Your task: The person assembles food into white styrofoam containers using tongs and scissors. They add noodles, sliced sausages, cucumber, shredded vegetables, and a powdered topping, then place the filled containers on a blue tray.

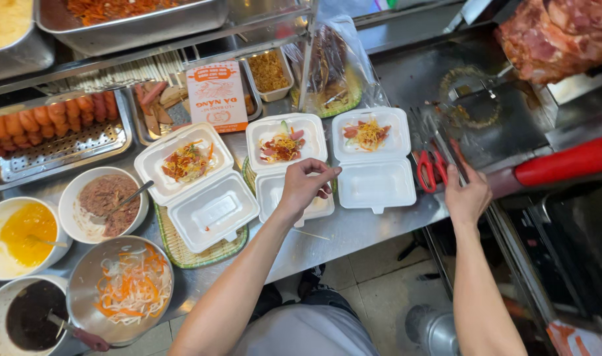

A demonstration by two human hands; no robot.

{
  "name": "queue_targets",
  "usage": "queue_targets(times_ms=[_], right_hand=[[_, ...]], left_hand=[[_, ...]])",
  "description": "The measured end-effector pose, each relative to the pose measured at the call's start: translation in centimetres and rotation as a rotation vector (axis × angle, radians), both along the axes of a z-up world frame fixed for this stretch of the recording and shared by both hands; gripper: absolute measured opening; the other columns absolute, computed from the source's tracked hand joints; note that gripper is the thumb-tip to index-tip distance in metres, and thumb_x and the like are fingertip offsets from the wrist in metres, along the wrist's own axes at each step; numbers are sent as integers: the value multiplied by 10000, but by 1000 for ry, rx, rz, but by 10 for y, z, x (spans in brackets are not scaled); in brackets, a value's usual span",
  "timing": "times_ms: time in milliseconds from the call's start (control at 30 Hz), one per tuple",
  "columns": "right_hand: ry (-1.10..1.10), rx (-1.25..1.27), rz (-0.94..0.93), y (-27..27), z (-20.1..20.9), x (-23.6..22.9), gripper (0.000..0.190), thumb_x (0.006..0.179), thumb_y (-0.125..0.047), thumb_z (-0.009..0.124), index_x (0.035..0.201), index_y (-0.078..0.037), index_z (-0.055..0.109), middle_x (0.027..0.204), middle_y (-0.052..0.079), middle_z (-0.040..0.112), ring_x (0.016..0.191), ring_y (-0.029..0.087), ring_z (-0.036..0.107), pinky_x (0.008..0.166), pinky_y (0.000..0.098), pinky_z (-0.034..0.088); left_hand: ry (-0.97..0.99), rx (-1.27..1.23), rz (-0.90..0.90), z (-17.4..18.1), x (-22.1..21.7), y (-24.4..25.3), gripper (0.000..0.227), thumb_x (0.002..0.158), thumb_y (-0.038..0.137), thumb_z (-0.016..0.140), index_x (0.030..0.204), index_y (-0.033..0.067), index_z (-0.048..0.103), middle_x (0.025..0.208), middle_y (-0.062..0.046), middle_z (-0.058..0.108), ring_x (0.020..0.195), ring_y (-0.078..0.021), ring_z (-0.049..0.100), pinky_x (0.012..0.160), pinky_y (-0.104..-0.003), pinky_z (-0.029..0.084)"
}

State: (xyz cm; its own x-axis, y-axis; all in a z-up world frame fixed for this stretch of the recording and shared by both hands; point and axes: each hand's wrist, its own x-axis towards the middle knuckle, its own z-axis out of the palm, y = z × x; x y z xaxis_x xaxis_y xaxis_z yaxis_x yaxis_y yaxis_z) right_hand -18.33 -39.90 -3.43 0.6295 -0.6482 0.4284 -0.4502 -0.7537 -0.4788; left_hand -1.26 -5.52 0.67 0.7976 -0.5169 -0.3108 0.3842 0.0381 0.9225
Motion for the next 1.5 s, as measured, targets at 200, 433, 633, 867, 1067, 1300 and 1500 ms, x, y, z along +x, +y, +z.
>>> queue_targets(times_ms=[200, 433, 633, 867, 1067, 1300, 1500], right_hand=[[139, -122, -69, -2, -12, 44, 351, 979, -298, 808, 1209, -35, 775, 1053, 236, 704, 988, 441, 617, 938, 520, 439], [16, -36, 407, 88, 53, 118, 273, 940, -168, 751, 1182, -43, 763, 1077, 177, 718, 978, 323, 667, 882, 408, 508], [211, 114, 862, 224, 20, 328, 269, 932, -156, 720, 1161, -22, 760, 1019, 249, 730, 949, 399, 708, 846, 442, 557], [769, -267, 633, 229, -54, 485, 426, 867, -179, 637, 1277, -266, 712, 1221, 131, 706, 1137, 356, 652, 928, 513, 502], [840, -338, 692, 201, -72, 484, 429, 818, -188, 645, 1237, -246, 718, 1197, 142, 707, 1095, 369, 665, 904, 485, 520], [521, -213, 700, 198, -48, 463, 264, 930, -314, 659, 1134, -212, 791, 1082, 102, 754, 978, 335, 698, 845, 449, 538], [477, 427, 832, 271, 47, 398, 277, 843, -258, 776, 1078, -113, 791, 997, 90, 789, 881, 195, 739, 783, 329, 568]], left_hand=[[48, 22, 236, 2, 24, 45, 313, 919, 235, 755, 1037, -55, 773, 981, -106, 782, 643, -135, 710, 555, -257, 581], [114, -100, 431, -6, 35, 94, 412, 940, 202, 639, 1329, 66, 628, 1011, -91, 786, 630, -131, 707, 561, -251, 578], [38, -103, 454, -12, 33, 126, 458, 889, 127, 749, 1316, -10, 658, 919, -137, 784, 656, -154, 721, 553, -265, 562], [45, -90, 473, -10, 44, 175, 416, 909, 171, 735, 1282, -5, 676, 941, -124, 781, 673, -140, 726, 557, -253, 577], [151, -127, 546, -12, 64, 206, 385, 956, 241, 659, 1253, -3, 683, 949, -140, 785, 624, -160, 715, 499, -261, 548], [144, 42, 675, -5, 54, 250, 378, 950, 248, 675, 1180, -51, 699, 929, -169, 780, 581, -185, 714, 473, -280, 550], [70, 298, 767, -11, 30, 270, 375, 937, 236, 690, 1146, -75, 704, 904, -164, 787, 597, -186, 740, 502, -288, 597]])
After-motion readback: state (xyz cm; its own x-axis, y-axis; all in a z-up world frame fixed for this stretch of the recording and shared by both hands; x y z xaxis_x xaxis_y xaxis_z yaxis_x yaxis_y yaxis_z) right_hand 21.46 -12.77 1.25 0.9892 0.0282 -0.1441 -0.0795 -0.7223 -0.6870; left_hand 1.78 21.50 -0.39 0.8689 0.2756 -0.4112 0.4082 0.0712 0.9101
